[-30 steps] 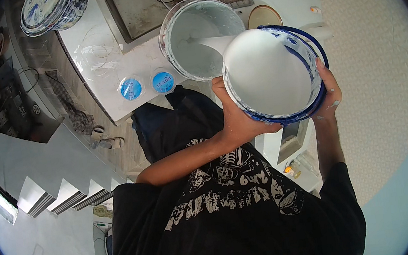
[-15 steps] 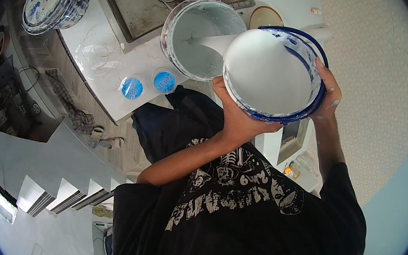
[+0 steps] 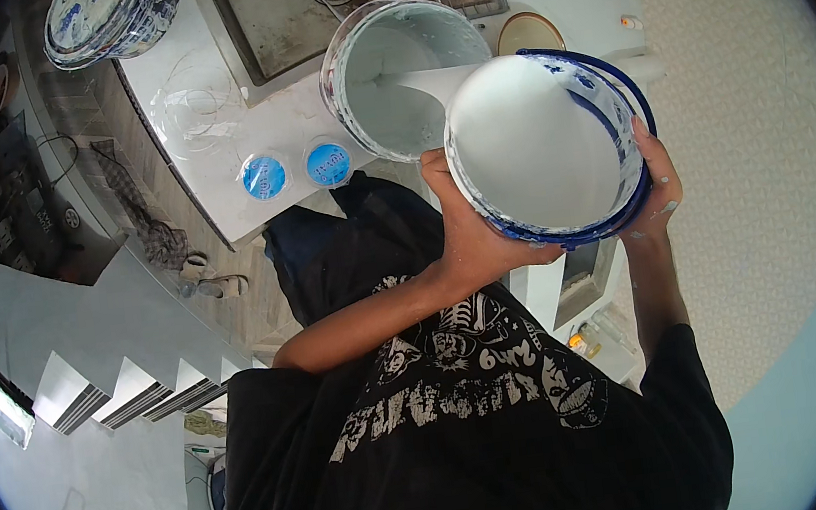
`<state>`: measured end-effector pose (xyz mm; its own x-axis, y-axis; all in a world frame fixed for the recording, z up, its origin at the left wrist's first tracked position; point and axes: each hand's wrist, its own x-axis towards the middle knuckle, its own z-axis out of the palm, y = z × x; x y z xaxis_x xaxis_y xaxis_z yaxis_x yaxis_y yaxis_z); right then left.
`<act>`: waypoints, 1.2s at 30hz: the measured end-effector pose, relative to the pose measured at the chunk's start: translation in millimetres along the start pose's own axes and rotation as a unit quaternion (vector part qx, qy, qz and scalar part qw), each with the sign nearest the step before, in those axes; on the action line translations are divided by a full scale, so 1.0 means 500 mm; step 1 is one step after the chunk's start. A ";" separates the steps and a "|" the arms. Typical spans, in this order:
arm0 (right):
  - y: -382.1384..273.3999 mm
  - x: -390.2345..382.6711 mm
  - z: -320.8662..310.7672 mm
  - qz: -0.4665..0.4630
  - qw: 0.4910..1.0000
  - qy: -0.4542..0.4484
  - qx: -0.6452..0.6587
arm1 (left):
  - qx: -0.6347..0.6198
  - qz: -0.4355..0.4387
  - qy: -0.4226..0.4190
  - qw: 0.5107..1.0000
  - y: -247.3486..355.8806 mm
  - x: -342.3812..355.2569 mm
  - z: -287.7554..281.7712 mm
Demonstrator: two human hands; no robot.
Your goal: The recorder mixes paint in a bucket and transfers it between containers.
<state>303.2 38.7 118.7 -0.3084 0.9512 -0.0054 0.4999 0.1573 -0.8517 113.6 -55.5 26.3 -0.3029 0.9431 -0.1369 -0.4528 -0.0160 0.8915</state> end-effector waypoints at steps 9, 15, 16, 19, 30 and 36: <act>-0.004 -0.003 -0.007 -0.032 0.997 0.001 -0.070 | 0.003 0.019 -0.006 1.000 0.002 0.006 -0.001; -0.060 0.023 0.039 0.085 0.992 0.033 0.083 | -0.026 -0.010 -0.006 1.000 0.008 0.004 0.002; -0.076 0.030 0.048 0.117 0.986 0.031 0.113 | -0.035 -0.010 -0.004 0.999 0.008 0.004 0.004; -0.099 0.036 0.060 0.181 0.968 0.028 0.172 | -0.049 -0.011 -0.002 0.999 0.009 0.001 0.007; -0.022 0.002 0.003 0.109 0.993 0.042 0.027 | -0.036 -0.010 0.000 0.999 0.014 -0.001 0.003; -0.004 -0.013 -0.010 -0.004 0.998 0.037 -0.051 | 0.017 0.029 0.002 0.999 0.028 0.004 -0.005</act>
<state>308.6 33.4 123.0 -0.2532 0.9665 0.0428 0.5792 0.1869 -0.7935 104.6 -54.8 37.5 -0.3311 0.9397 -0.0859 -0.4055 -0.0595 0.9121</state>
